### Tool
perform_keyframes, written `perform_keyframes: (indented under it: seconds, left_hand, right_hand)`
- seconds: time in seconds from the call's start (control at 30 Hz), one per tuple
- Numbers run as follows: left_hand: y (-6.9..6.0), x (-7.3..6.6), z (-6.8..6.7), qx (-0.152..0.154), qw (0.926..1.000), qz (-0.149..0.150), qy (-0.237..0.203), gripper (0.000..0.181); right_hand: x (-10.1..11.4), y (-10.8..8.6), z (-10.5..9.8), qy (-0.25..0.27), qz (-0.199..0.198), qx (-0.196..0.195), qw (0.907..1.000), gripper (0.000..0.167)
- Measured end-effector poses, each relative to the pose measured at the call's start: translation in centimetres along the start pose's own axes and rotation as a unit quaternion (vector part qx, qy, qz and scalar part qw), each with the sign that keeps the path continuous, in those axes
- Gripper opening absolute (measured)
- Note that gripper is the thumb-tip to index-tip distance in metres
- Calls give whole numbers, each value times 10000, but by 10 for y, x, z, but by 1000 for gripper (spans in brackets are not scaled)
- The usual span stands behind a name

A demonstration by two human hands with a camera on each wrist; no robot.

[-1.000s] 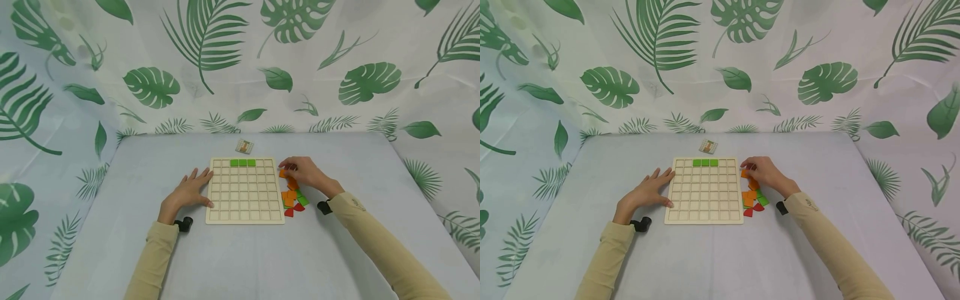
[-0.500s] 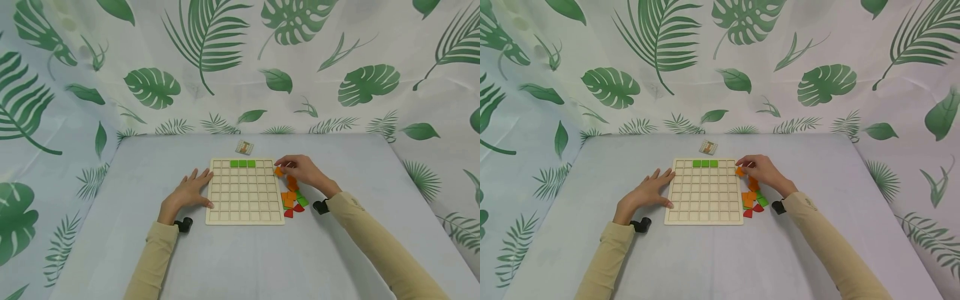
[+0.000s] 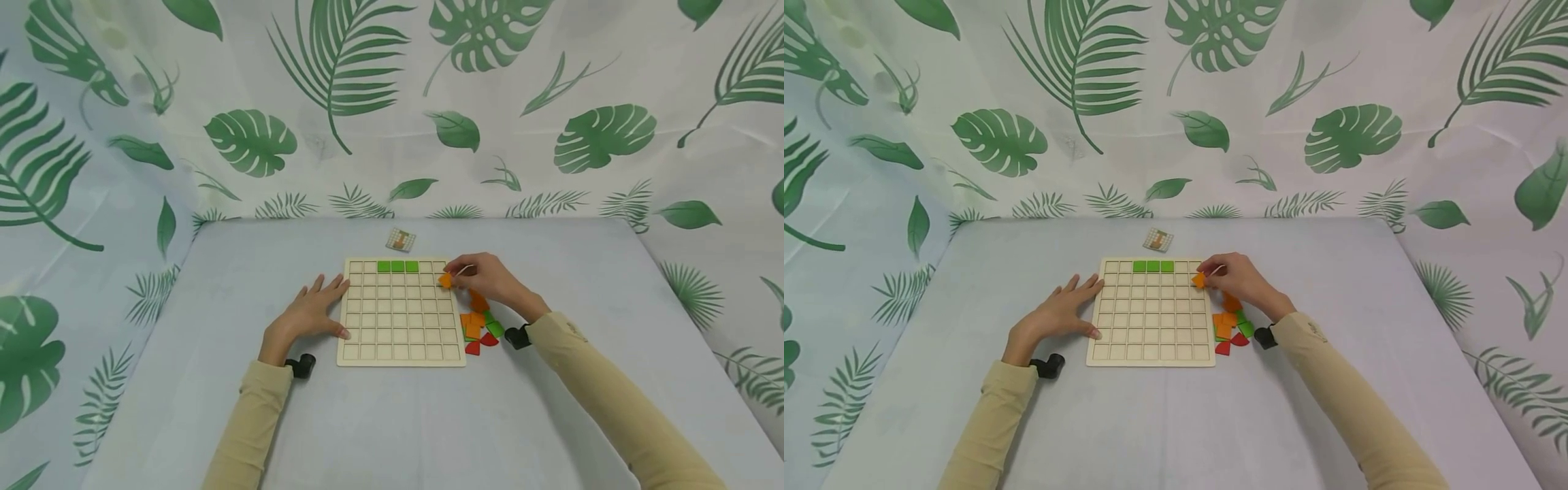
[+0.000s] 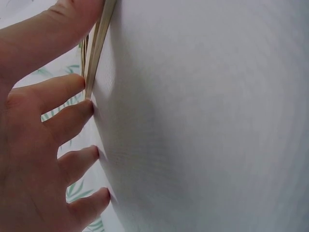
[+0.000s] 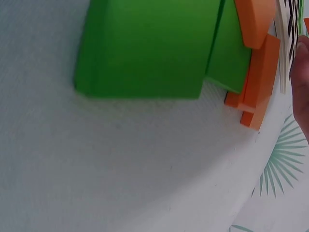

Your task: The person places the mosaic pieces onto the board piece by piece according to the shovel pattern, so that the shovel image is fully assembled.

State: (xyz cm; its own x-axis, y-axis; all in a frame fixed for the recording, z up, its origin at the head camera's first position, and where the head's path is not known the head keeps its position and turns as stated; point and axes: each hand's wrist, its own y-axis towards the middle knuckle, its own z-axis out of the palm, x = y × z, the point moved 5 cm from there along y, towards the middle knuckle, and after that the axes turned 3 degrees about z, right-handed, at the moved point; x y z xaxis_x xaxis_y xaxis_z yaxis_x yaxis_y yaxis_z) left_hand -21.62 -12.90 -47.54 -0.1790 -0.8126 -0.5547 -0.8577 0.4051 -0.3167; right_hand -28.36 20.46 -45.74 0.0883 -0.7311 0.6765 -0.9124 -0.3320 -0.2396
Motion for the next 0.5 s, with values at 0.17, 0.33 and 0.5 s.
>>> perform_keyframes:
  seconds: [0.17, 0.33, 0.5]
  left_hand:
    - [-1, -1, -1, 0, 10000, 15, 13, 110]
    - [-3, 1, -2, -7, 10000, 1, 78, 110]
    - [-3, 1, 0, 37, 9999, 16, 126, 109]
  right_hand:
    - [3, 3, 3, -27, -36, 42, 10000, 27]
    - [11, 7, 8, -113, -203, 83, 9997, 30]
    - [17, 9, 11, -62, -212, 90, 9997, 33]
